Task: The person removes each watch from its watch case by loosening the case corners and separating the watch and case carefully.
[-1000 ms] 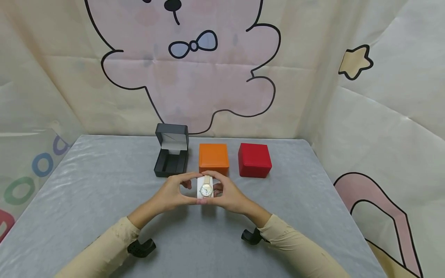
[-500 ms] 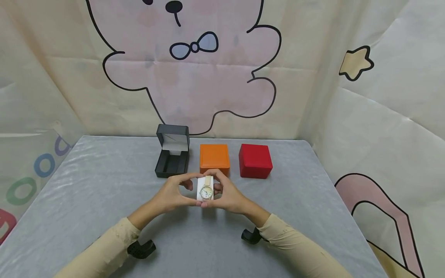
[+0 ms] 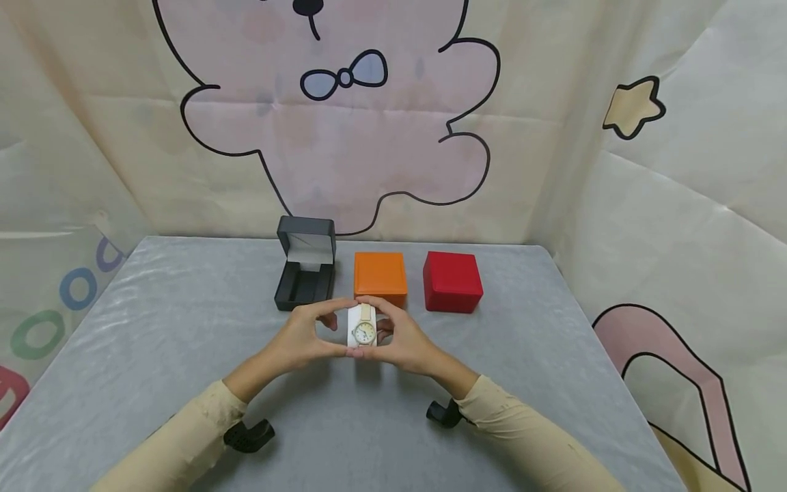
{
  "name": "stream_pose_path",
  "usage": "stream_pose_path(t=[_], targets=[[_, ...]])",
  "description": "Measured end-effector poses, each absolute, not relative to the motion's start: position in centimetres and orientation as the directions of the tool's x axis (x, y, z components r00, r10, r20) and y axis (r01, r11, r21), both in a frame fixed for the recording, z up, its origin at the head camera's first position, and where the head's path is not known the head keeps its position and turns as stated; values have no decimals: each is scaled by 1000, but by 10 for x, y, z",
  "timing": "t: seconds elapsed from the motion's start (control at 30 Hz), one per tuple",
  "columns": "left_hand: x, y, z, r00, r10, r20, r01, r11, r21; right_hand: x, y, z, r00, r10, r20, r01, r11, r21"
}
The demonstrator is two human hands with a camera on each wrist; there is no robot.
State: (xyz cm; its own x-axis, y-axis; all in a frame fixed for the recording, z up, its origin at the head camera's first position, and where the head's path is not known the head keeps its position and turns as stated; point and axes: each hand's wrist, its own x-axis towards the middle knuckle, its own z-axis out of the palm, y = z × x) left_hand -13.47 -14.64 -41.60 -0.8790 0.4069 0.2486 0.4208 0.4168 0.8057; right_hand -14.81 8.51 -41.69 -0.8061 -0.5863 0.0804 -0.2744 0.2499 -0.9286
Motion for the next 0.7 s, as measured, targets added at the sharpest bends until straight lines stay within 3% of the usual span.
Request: stream_pose_path(t=[0.4,0.7], targets=[[-136,-145,-420,-852,433,294,492,472,732,-153,89,-418,-767,-640,31,-206,200,-958],[-136,-141,-425,-838,442,320,531,530,661,-148,87,-413,-769,-639,-12,-228,292,-929]])
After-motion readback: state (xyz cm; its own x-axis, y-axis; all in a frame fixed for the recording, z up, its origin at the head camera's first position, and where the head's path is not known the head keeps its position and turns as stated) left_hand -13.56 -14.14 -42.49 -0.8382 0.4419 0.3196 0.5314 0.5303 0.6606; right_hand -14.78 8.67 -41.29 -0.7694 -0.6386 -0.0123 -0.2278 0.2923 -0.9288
